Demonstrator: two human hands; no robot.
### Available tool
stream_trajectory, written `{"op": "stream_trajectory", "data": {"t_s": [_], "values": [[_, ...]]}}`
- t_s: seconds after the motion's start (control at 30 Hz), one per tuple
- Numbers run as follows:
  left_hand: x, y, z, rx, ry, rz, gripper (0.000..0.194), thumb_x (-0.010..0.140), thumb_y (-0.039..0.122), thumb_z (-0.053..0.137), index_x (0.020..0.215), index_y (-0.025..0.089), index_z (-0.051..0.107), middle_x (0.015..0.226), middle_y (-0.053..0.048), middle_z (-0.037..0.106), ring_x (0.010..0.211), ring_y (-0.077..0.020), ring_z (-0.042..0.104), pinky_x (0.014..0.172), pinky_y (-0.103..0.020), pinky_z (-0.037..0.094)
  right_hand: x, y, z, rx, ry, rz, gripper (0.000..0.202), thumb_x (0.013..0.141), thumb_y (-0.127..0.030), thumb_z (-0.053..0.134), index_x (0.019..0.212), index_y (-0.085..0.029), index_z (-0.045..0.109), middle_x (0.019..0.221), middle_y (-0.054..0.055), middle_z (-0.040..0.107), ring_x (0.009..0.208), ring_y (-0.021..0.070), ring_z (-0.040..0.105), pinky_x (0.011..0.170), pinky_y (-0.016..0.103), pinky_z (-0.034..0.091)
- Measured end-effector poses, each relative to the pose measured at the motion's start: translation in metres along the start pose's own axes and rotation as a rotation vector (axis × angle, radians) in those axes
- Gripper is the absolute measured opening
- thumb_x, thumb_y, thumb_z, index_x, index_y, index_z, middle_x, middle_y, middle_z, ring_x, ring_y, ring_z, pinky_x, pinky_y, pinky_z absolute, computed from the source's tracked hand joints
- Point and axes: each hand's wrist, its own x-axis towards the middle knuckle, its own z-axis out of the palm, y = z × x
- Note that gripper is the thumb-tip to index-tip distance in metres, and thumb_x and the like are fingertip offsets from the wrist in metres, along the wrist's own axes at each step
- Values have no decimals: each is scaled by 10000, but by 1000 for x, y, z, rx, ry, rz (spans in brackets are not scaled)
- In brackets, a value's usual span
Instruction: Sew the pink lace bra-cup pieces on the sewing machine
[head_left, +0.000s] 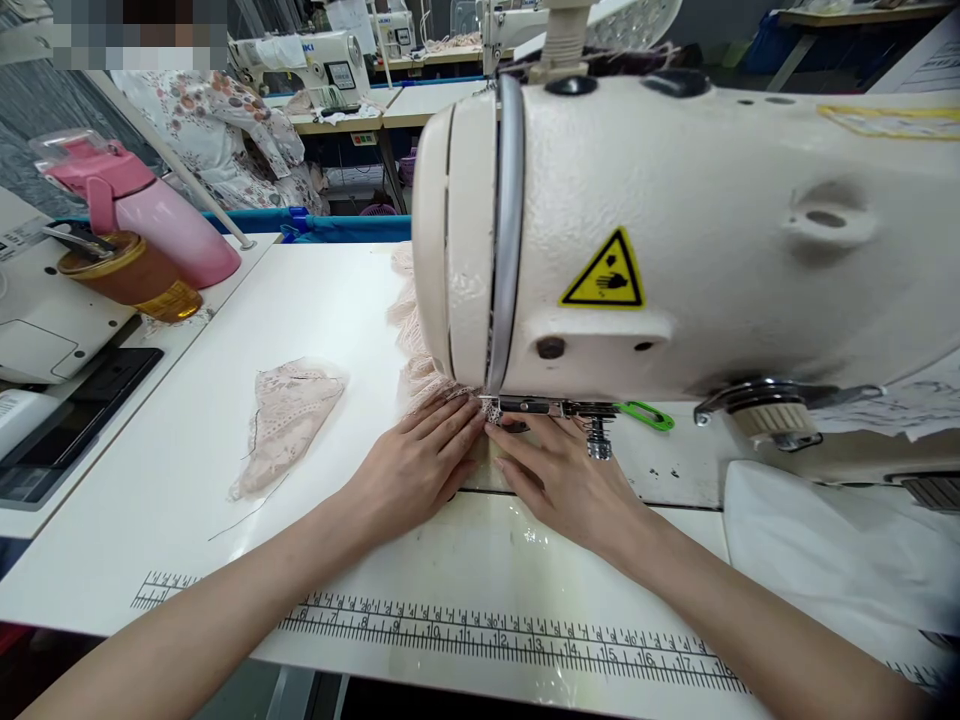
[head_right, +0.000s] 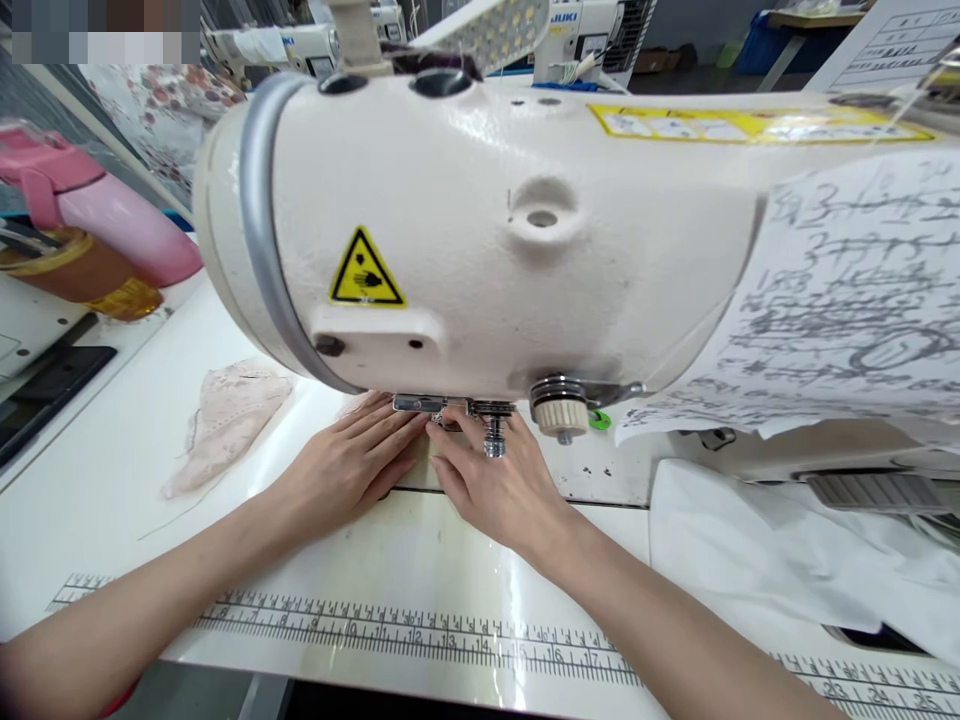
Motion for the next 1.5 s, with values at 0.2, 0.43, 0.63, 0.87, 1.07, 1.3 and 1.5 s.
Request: {"op": "stream_trajectory", "data": {"t_s": [0.2, 0.43, 0.63, 0.87, 1.07, 1.3, 1.5], "values": [[0, 0, -3, -25, -1, -9, 357, 994, 251, 455, 1299, 102, 565, 1333, -113, 599, 1283, -244, 534, 1145, -448, 405, 1, -1, -1, -6, 10, -9, 313, 982, -293, 458, 1220, -217, 647, 1247, 88, 645, 912, 221, 661, 809, 421, 479], [1, 2, -4, -1, -15, -9, 354, 993, 244, 451, 1293, 97, 567, 1338, -118, 595, 1285, -245, 533, 1140, -450, 410, 1, -2, 0, -42, 20, 1, 305, 985, -297, 459, 1210, -224, 650, 1234, 76, 653, 904, 219, 659, 765, 387, 469], [1, 3, -2, 27, 1, -15, 377, 992, 251, 448, 1323, 102, 549, 1338, -106, 595, 1288, -239, 529, 1142, -440, 407, 3, -3, -1, -92, 27, -12, 281, 981, -280, 475, 1192, -220, 650, 1243, 75, 647, 889, 193, 651, 771, 368, 440], [0, 5, 1, 74, 56, 13, 364, 993, 243, 448, 1289, 72, 572, 1305, -115, 617, 1259, -241, 556, 1098, -413, 463, 7, -6, -6, -194, 114, -67, 250, 983, -258, 467, 1110, -193, 672, 1142, 66, 688, 863, 170, 631, 751, 337, 411], [1, 4, 0, 74, 40, 8, 353, 1004, 254, 426, 1277, 102, 589, 1310, -84, 619, 1251, -238, 565, 1102, -423, 456, 9, -7, -8, -225, 150, -109, 241, 988, -244, 457, 1055, -185, 681, 1102, 59, 706, 857, 151, 620, 770, 322, 401], [0, 4, 2, 47, 29, -20, 380, 996, 268, 441, 1309, 95, 569, 1327, -95, 603, 1252, -262, 562, 1081, -439, 468, 8, -6, -7, -259, 142, -126, 208, 967, -230, 507, 1073, -166, 674, 1067, 49, 706, 863, 153, 606, 742, 320, 394], [0, 4, 3, 61, 22, -20, 397, 996, 271, 438, 1322, 78, 557, 1338, -109, 595, 1270, -274, 543, 1069, -439, 472, 4, -3, -4, -311, 116, -129, 216, 943, -223, 550, 1126, -192, 662, 1126, 31, 687, 875, 164, 598, 819, 348, 396]]}}
